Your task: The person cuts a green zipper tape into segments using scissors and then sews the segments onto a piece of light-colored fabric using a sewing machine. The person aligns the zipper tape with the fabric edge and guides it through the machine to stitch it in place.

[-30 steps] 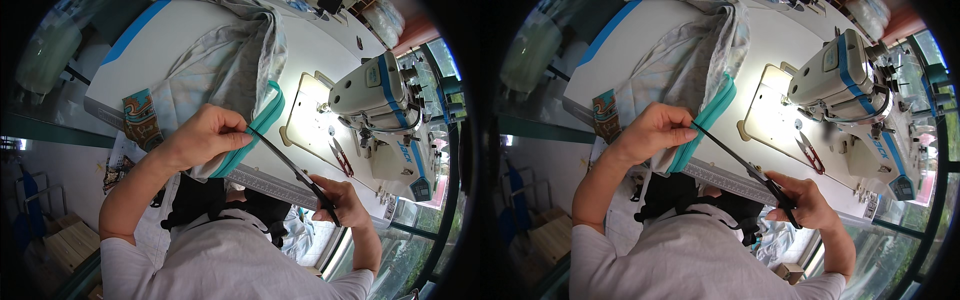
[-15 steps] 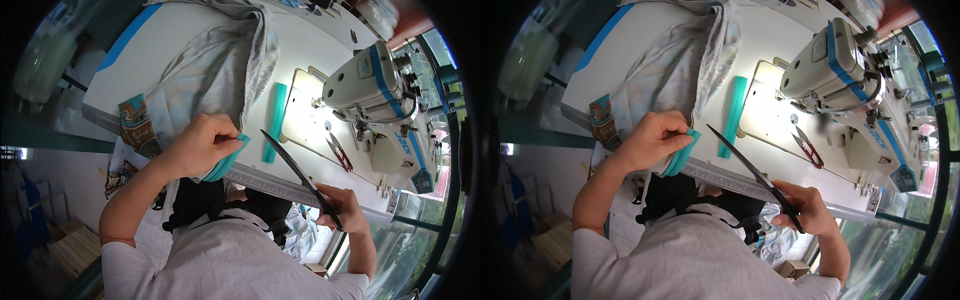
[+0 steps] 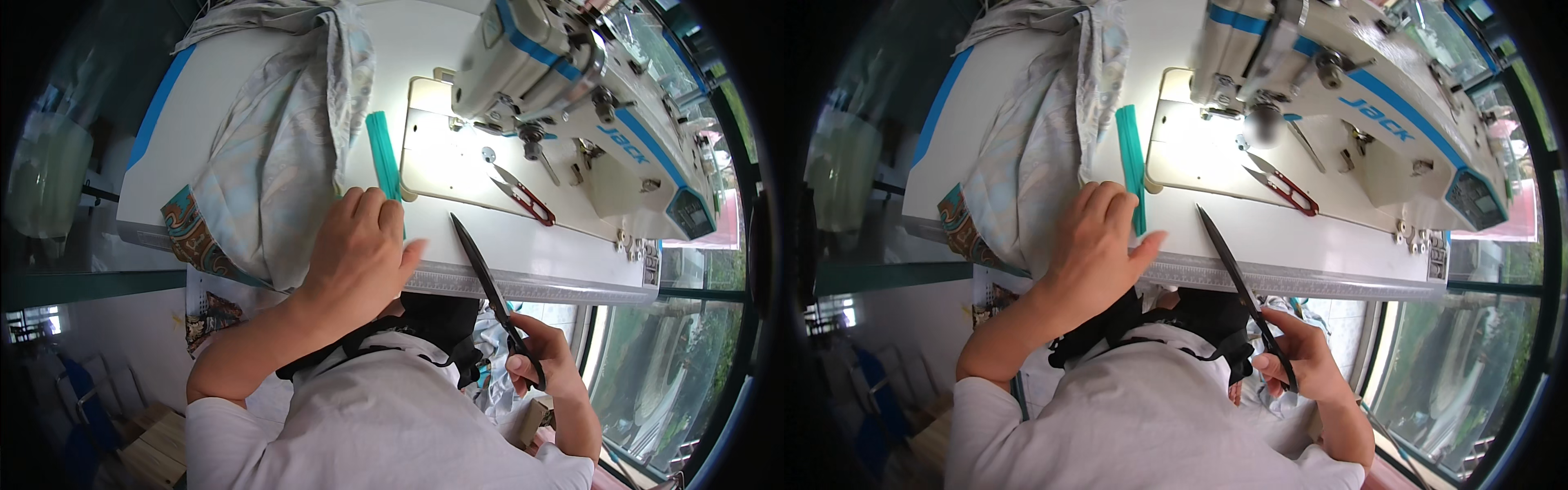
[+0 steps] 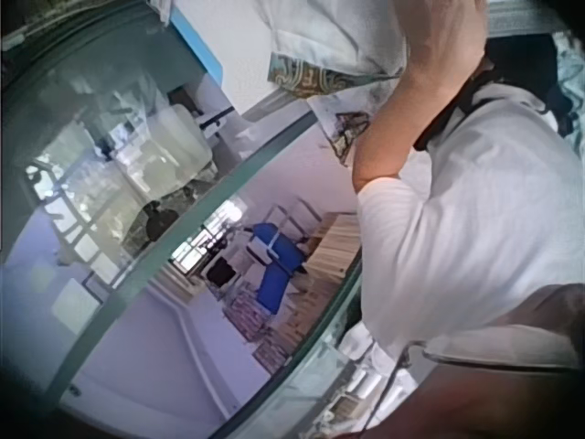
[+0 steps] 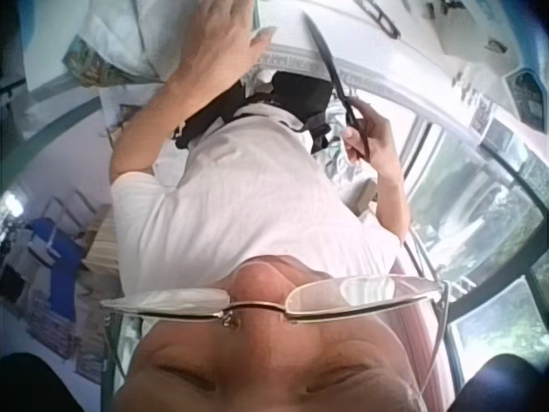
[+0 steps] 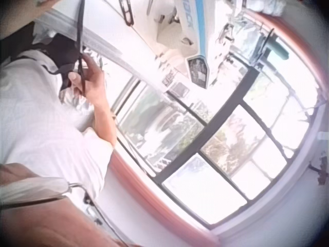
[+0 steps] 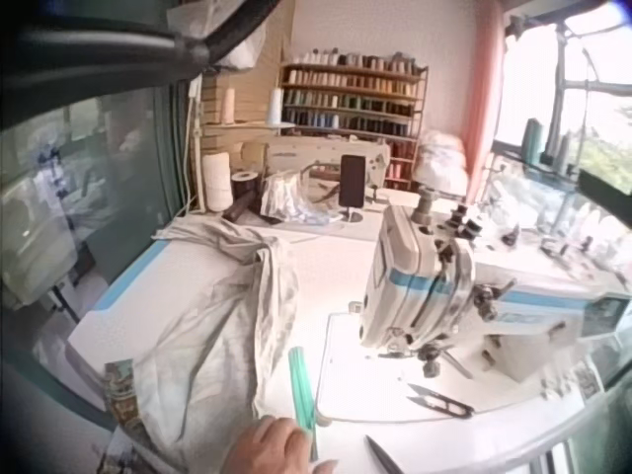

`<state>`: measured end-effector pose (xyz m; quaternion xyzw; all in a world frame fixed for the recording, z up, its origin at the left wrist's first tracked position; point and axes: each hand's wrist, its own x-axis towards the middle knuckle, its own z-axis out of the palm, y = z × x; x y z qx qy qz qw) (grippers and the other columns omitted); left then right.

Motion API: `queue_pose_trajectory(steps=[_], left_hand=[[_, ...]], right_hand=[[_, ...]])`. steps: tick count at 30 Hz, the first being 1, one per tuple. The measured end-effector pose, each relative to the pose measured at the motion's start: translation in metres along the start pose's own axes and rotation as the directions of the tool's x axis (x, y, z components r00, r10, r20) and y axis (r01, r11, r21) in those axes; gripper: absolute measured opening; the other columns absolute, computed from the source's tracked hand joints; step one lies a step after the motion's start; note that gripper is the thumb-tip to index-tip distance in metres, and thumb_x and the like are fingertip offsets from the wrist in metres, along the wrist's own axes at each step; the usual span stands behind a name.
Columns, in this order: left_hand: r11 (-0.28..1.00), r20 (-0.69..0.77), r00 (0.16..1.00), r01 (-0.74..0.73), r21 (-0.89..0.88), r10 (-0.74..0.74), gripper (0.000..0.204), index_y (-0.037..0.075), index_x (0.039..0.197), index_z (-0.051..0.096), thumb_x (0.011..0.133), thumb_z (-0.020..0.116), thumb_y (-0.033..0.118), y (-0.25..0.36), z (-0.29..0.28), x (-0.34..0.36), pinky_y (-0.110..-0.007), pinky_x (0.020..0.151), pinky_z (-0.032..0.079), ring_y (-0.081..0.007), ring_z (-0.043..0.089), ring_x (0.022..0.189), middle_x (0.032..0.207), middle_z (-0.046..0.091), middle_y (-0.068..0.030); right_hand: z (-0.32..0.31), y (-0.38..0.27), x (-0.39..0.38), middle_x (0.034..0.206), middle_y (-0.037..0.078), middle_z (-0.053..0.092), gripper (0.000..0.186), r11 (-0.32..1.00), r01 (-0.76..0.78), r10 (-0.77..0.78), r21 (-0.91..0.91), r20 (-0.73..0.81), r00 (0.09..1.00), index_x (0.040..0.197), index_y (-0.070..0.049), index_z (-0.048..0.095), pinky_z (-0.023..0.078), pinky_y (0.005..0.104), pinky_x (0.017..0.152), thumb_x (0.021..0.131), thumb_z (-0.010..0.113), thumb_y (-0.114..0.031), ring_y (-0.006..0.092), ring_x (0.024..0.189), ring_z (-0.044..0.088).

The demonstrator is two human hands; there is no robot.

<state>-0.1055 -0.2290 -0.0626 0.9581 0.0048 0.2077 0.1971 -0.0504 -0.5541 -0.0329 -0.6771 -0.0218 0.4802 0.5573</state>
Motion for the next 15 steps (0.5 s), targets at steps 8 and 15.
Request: queue_pose_trajectory(steps=[8,15], left_hand=[[0.800,0.022,0.950,0.275,-0.534,-0.312,0.010,-0.001,0.106,0.060,0.102,0.064,0.006,-0.011,-0.018,-0.006,-0.032,0.062,0.053,-0.0196,0.066,0.067,0.086,0.071,-0.0155],[-0.291,0.503,0.729,0.411,-0.864,-0.464,0.024,0.002,0.126,0.062,0.109,0.056,0.017,0.009,-0.008,-0.039,-0.042,0.093,0.057,-0.0315,0.073,0.104,0.121,0.073,-0.0214]], right_hand=[[-0.007,0.034,-0.004,0.070,0.005,0.069,0.029,0.989,-0.117,0.117,-0.094,-0.007,0.993,0.087,0.006,0.070,0.050,0.0245,0.051,0.092,0.085,-0.019,0.0099,0.057,0.065],[0.034,0.042,0.007,0.059,0.002,0.062,0.032,0.999,0.029,-0.027,-0.035,0.075,0.997,0.077,0.000,0.066,0.047,0.0251,0.047,0.093,0.082,-0.023,0.0089,0.051,0.060]])
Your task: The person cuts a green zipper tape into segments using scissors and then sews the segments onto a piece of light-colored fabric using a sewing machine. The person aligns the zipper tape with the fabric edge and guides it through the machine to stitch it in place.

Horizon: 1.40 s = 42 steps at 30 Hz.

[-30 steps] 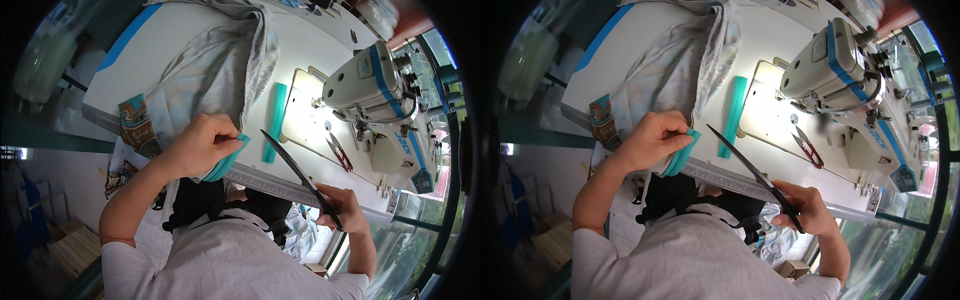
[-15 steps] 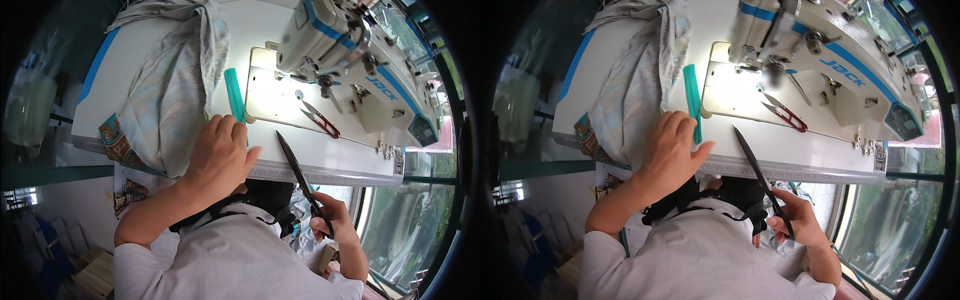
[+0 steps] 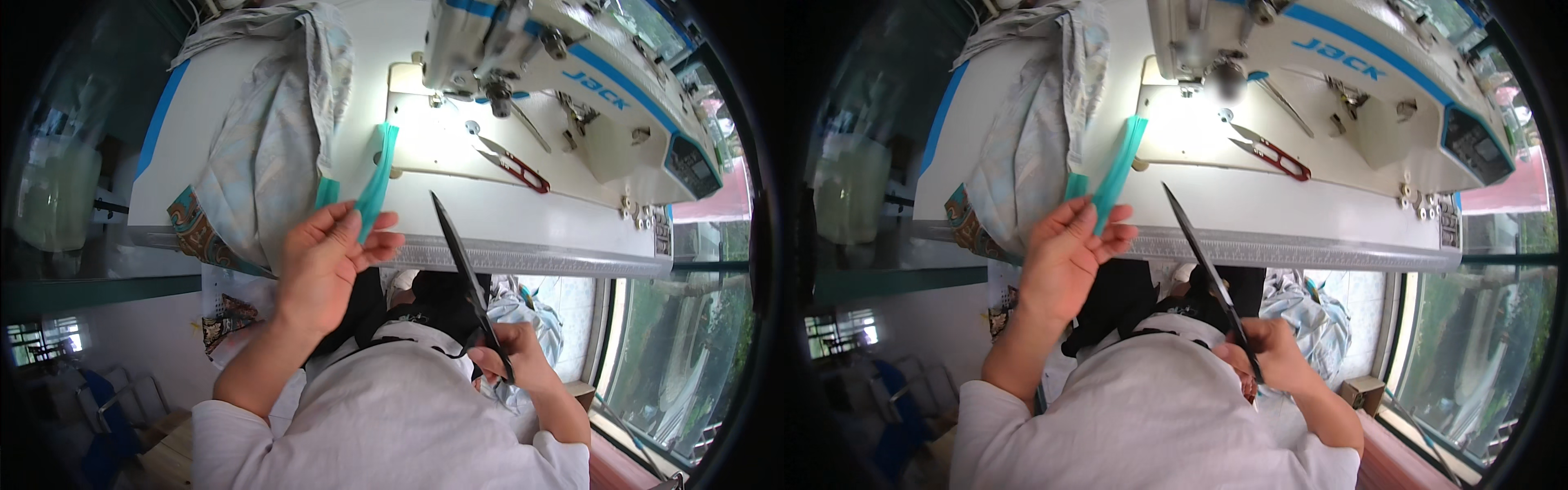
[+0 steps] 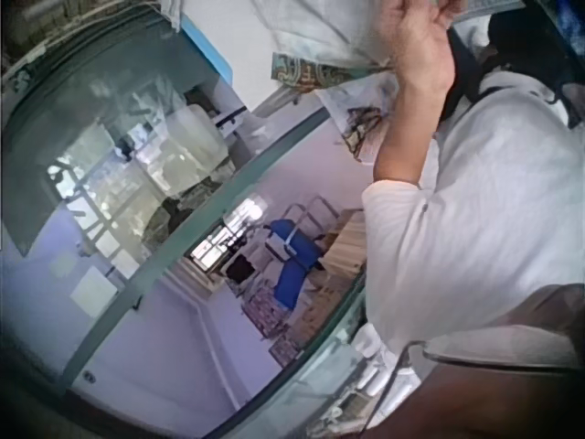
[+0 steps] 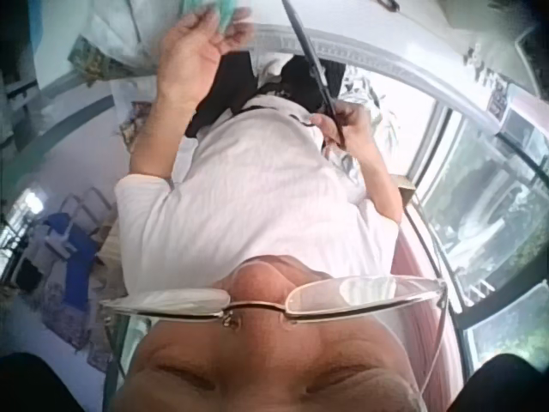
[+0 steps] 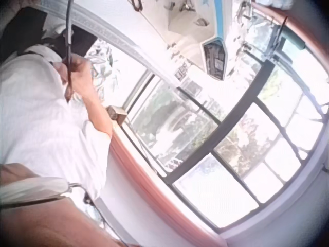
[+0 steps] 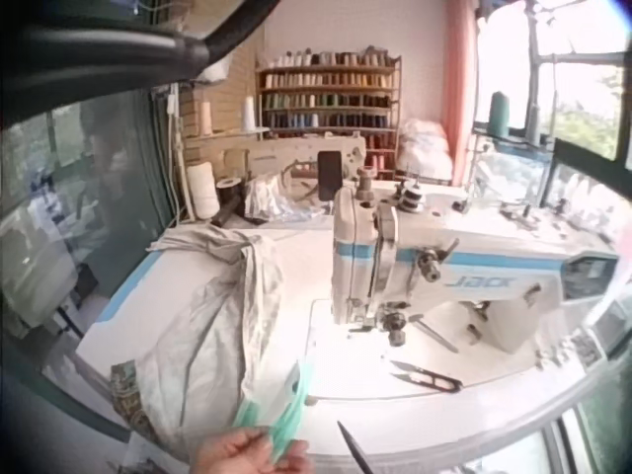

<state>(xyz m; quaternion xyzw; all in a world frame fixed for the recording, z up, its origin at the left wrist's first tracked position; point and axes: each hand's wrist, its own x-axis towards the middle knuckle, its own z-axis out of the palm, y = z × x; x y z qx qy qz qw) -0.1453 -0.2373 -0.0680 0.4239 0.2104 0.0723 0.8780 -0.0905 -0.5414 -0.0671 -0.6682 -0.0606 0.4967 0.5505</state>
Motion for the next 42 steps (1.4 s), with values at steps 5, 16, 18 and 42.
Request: queue_pose_trajectory(steps=[5,16,18,42], left_hand=[[0.992,0.024,0.992,0.123,0.006,-0.123,0.013,0.002,0.114,0.065,0.103,0.065,0.010,-0.047,0.015,-0.020,-0.037,0.092,0.056,-0.0223,0.071,0.100,0.112,0.074,-0.0145],[0.950,0.233,0.971,-0.125,0.287,0.057,0.014,-0.004,0.107,0.070,0.097,0.063,-0.010,-0.053,0.017,-0.031,-0.025,0.073,0.055,-0.0092,0.065,0.083,0.095,0.068,-0.0041],[0.866,0.389,0.911,-0.300,0.400,0.136,0.021,-0.005,0.112,0.071,0.096,0.060,-0.012,-0.052,0.010,-0.028,-0.026,0.071,0.055,-0.0092,0.065,0.084,0.094,0.066,-0.0026],[0.911,0.219,0.922,-0.363,0.199,0.320,0.044,-0.003,0.135,0.065,0.093,0.062,-0.016,-0.023,0.031,0.038,-0.026,0.087,0.055,-0.0122,0.064,0.106,0.126,0.060,-0.0044]], right_hand=[[0.018,-0.001,0.011,0.062,0.001,0.061,0.039,0.995,-0.095,0.095,0.031,0.019,0.995,0.080,0.000,0.066,0.045,0.0237,0.050,0.093,0.083,-0.032,0.0075,0.054,0.058],[0.027,-0.007,0.025,0.062,0.000,0.060,0.039,0.999,-0.031,0.031,-0.010,0.005,1.000,0.078,-0.001,0.063,0.043,0.0238,0.048,0.093,0.083,-0.032,0.0074,0.052,0.057],[0.031,-0.007,0.028,0.062,0.000,0.059,0.039,1.000,-0.023,0.023,-0.014,0.005,1.000,0.078,-0.001,0.064,0.042,0.0240,0.048,0.093,0.083,-0.032,0.0072,0.052,0.057],[0.010,0.034,0.010,0.074,-0.002,0.058,0.044,0.978,0.112,-0.136,0.178,0.129,0.982,0.082,-0.002,0.062,0.039,0.0242,0.058,0.087,0.088,-0.037,0.0050,0.067,0.049]])
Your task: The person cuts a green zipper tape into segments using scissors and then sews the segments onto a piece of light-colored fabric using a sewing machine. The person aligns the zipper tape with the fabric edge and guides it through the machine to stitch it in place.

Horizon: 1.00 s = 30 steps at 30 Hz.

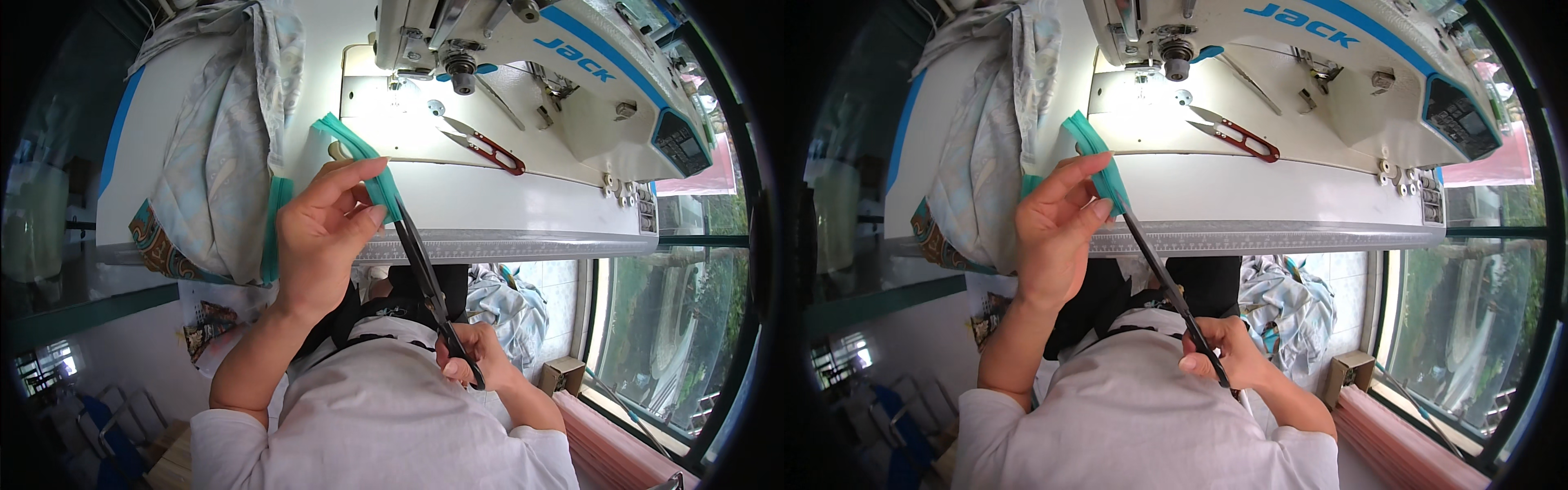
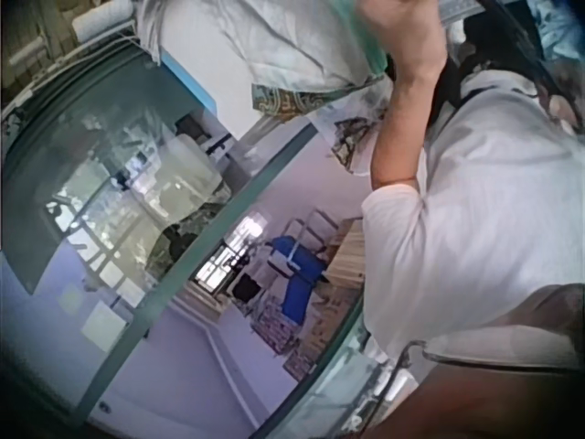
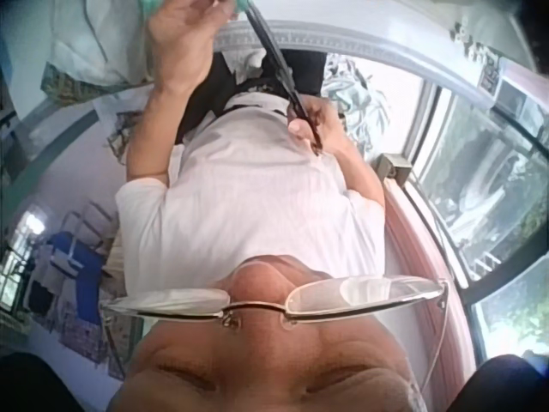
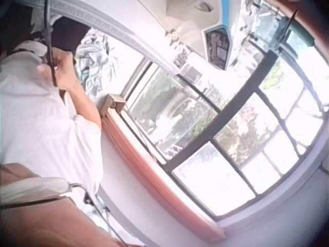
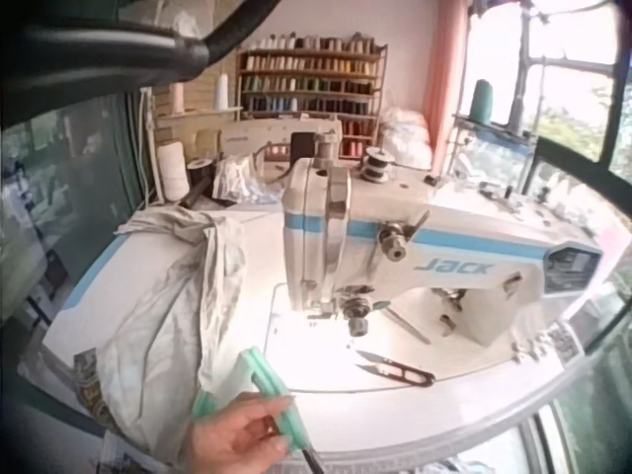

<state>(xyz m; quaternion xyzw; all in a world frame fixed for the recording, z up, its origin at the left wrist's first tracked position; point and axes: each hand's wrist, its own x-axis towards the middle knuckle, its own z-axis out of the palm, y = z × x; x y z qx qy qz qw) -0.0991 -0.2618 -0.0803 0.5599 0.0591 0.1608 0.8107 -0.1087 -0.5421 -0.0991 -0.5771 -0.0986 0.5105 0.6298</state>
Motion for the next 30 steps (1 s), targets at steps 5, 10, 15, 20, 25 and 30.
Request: queue_pose_trajectory(steps=[5,10,15,20,25,30], left_hand=[[0.994,0.014,0.999,-0.050,0.093,0.049,0.046,-0.002,0.138,0.063,0.094,0.061,-0.013,-0.001,0.003,-0.002,-0.029,0.080,0.057,-0.0152,0.065,0.109,0.133,0.056,-0.0056],[0.995,-0.004,0.999,-0.049,0.090,0.050,0.046,-0.002,0.136,0.065,0.093,0.062,-0.018,-0.003,0.000,-0.001,-0.027,0.080,0.061,-0.0116,0.064,0.101,0.132,0.054,-0.0061],[0.996,-0.012,0.999,-0.049,0.074,0.050,0.046,-0.002,0.136,0.065,0.093,0.062,-0.017,-0.005,0.001,-0.001,-0.028,0.080,0.062,-0.0120,0.064,0.100,0.132,0.055,-0.0064],[0.995,-0.003,0.998,-0.061,0.075,0.061,0.045,-0.002,0.136,0.065,0.093,0.062,-0.016,-0.007,-0.001,-0.001,-0.028,0.080,0.062,-0.0124,0.065,0.100,0.132,0.055,-0.0067],[0.996,-0.031,0.999,-0.033,0.088,0.036,0.044,-0.002,0.136,0.065,0.094,0.062,-0.016,-0.006,0.000,-0.002,-0.029,0.080,0.063,-0.0122,0.065,0.100,0.133,0.055,-0.0067],[0.994,-0.014,0.998,-0.054,0.091,0.055,0.044,-0.002,0.136,0.065,0.094,0.062,-0.015,-0.009,-0.001,-0.002,-0.029,0.081,0.063,-0.0119,0.065,0.100,0.133,0.055,-0.0067]], right_hand=[[0.006,-0.001,0.005,0.070,-0.003,0.056,0.041,1.000,0.006,-0.006,-0.007,-0.041,0.999,0.080,-0.004,0.060,0.036,0.0231,0.053,0.088,0.088,-0.032,0.0038,0.062,0.047],[0.007,-0.001,0.007,0.067,-0.004,0.055,0.041,0.998,-0.031,0.028,-0.046,-0.064,0.998,0.079,-0.004,0.060,0.036,0.0229,0.053,0.088,0.088,-0.033,0.0034,0.061,0.046],[0.009,0.001,0.007,0.065,-0.005,0.054,0.043,0.997,-0.011,0.003,-0.081,-0.101,0.995,0.078,-0.004,0.061,0.034,0.0236,0.052,0.086,0.089,-0.036,0.0036,0.060,0.045],[0.009,0.003,0.007,0.063,-0.005,0.053,0.045,0.990,-0.036,0.018,-0.137,-0.129,0.992,0.078,-0.004,0.061,0.034,0.0239,0.052,0.086,0.090,-0.038,0.0037,0.059,0.044],[0.011,0.006,0.008,0.061,-0.005,0.052,0.047,0.988,-0.028,0.005,-0.153,-0.152,0.988,0.078,-0.004,0.062,0.034,0.0240,0.051,0.086,0.089,-0.041,0.0035,0.058,0.044],[0.012,0.004,0.008,0.058,-0.003,0.055,0.043,0.989,-0.028,0.007,-0.142,-0.147,0.989,0.079,-0.003,0.063,0.037,0.0236,0.048,0.088,0.088,-0.037,0.0035,0.053,0.049]])
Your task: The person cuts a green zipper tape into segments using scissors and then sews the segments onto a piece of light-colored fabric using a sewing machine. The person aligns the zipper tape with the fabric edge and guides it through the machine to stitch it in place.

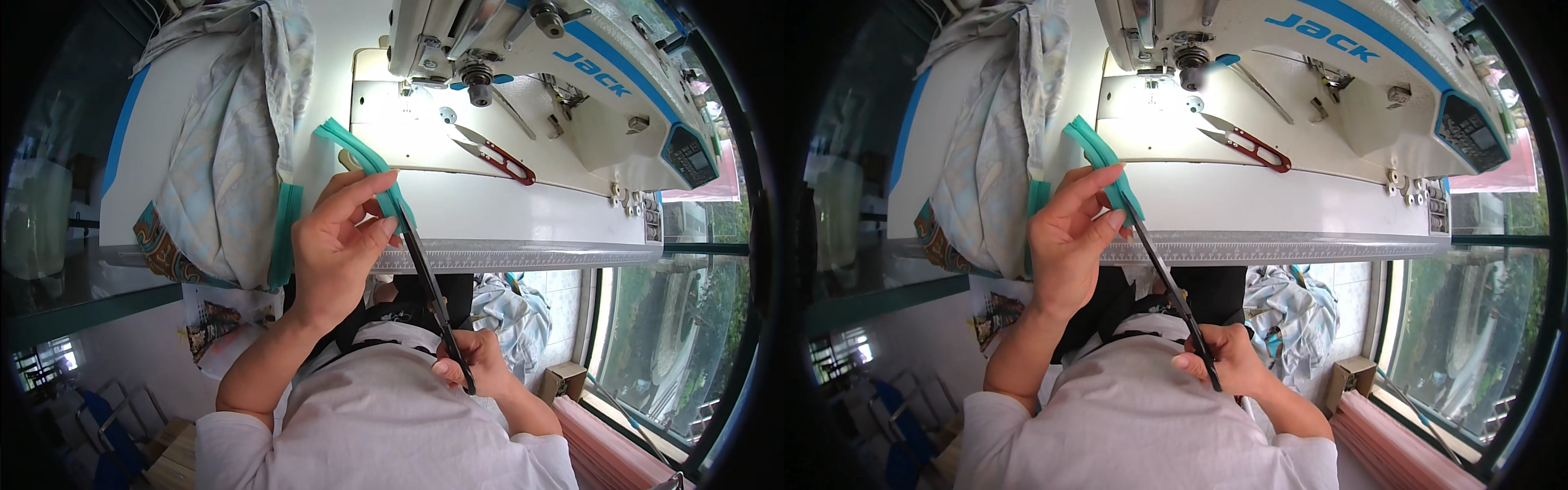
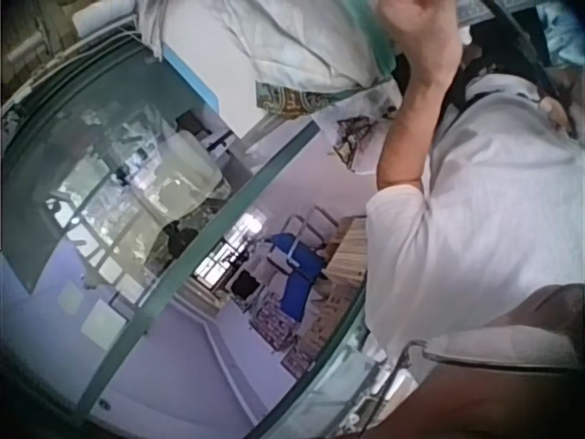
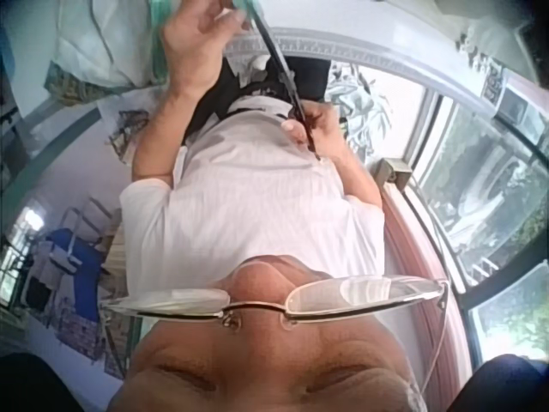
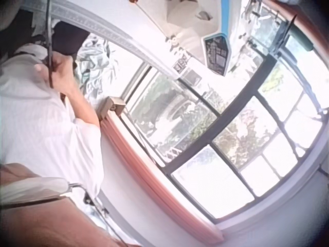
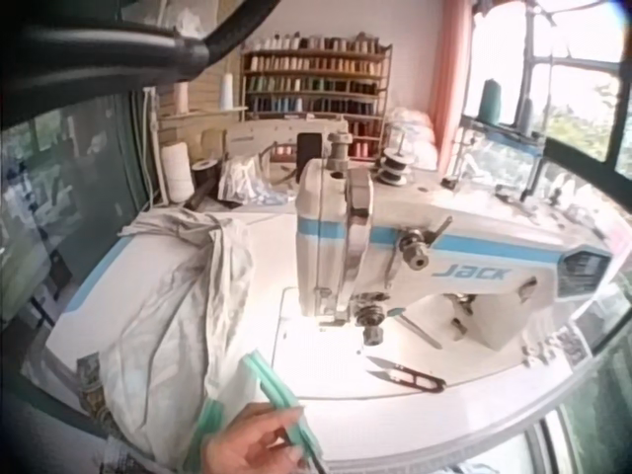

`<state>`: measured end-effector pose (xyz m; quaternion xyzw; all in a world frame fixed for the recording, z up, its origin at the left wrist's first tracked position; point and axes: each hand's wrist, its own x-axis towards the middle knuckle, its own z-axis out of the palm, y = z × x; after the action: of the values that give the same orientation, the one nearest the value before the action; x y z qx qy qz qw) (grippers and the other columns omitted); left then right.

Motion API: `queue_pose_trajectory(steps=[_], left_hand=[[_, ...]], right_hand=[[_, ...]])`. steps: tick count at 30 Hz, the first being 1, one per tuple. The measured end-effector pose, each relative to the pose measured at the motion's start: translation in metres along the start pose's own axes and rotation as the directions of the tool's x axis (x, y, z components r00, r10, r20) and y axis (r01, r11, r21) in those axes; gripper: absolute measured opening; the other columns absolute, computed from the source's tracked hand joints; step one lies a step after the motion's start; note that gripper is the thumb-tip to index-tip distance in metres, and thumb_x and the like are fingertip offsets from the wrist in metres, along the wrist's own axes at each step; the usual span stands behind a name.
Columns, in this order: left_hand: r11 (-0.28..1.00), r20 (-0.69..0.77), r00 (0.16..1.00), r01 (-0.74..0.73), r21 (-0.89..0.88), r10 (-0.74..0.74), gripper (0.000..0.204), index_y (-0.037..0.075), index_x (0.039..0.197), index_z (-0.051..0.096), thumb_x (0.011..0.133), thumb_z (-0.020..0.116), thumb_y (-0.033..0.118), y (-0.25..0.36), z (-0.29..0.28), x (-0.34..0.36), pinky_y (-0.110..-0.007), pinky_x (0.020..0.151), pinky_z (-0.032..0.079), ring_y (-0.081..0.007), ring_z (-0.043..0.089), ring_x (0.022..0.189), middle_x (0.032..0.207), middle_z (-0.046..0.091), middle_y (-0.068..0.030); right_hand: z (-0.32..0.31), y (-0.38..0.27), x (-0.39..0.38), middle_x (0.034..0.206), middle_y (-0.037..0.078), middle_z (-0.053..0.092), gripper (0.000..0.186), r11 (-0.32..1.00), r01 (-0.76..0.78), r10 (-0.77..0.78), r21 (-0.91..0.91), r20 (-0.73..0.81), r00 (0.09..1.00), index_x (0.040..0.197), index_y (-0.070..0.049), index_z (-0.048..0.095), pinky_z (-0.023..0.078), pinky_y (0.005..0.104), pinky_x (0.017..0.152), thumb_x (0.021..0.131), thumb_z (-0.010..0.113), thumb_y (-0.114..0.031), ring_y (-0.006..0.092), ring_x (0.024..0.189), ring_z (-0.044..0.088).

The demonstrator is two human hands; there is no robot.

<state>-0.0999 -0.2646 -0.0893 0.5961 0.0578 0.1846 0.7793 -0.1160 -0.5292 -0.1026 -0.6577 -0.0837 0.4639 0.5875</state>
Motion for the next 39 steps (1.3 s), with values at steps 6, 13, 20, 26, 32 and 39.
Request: queue_pose_trajectory(steps=[6,13,20,26,32,39], left_hand=[[1.000,0.002,1.000,-0.002,-0.022,0.002,0.044,-0.002,0.137,0.064,0.095,0.062,-0.015,-0.002,0.001,-0.001,-0.029,0.082,0.063,-0.0123,0.065,0.101,0.134,0.055,-0.0066],[1.000,0.004,1.000,-0.005,-0.019,0.005,0.045,-0.002,0.138,0.063,0.095,0.061,-0.014,-0.002,0.002,-0.001,-0.029,0.082,0.063,-0.0130,0.065,0.104,0.136,0.054,-0.0073],[1.000,-0.006,1.000,0.013,-0.005,-0.013,0.045,-0.004,0.139,0.061,0.095,0.061,-0.015,-0.004,0.007,-0.005,-0.030,0.083,0.063,-0.0138,0.065,0.106,0.141,0.052,-0.0084],[1.000,0.010,1.000,0.001,-0.006,-0.001,0.045,-0.004,0.139,0.061,0.095,0.062,-0.014,-0.006,0.007,-0.004,-0.030,0.084,0.063,-0.0135,0.065,0.105,0.143,0.052,-0.0084],[1.000,-0.011,1.000,0.022,-0.002,-0.022,0.051,-0.002,0.141,0.060,0.092,0.061,-0.016,-0.007,0.009,-0.006,-0.030,0.082,0.062,-0.0169,0.066,0.107,0.143,0.054,-0.0096],[0.998,0.022,0.999,0.039,-0.047,-0.038,0.052,-0.001,0.145,0.057,0.095,0.062,-0.015,-0.010,0.005,-0.006,-0.030,0.083,0.063,-0.0135,0.066,0.104,0.146,0.050,-0.0085]], right_hand=[[0.001,-0.001,0.000,0.059,-0.002,0.058,0.038,0.999,-0.003,0.003,0.034,0.014,1.000,0.081,-0.002,0.063,0.039,0.0228,0.047,0.090,0.086,-0.030,0.0039,0.052,0.053],[0.001,0.001,0.001,0.059,-0.002,0.058,0.038,0.999,-0.006,0.005,0.039,0.010,1.000,0.080,-0.003,0.063,0.040,0.0225,0.048,0.089,0.088,-0.030,0.0040,0.052,0.052],[0.001,0.002,0.006,0.061,-0.001,0.060,0.043,0.996,0.006,-0.009,-0.085,-0.043,0.999,0.077,-0.003,0.063,0.042,0.0234,0.048,0.086,0.089,-0.035,0.0057,0.053,0.056],[0.002,0.004,0.006,0.061,0.000,0.061,0.045,0.987,0.037,-0.049,-0.158,-0.076,0.996,0.078,-0.002,0.064,0.044,0.0234,0.047,0.086,0.089,-0.038,0.0069,0.052,0.060],[0.004,0.001,0.007,0.059,0.000,0.061,0.044,0.994,0.021,-0.028,-0.109,-0.066,0.997,0.080,-0.001,0.065,0.044,0.0232,0.047,0.087,0.089,-0.039,0.0071,0.051,0.060],[0.006,-0.002,0.006,0.059,0.000,0.061,0.045,0.997,0.012,-0.017,-0.071,-0.070,0.997,0.078,-0.001,0.065,0.045,0.0234,0.048,0.087,0.088,-0.039,0.0071,0.052,0.061]])
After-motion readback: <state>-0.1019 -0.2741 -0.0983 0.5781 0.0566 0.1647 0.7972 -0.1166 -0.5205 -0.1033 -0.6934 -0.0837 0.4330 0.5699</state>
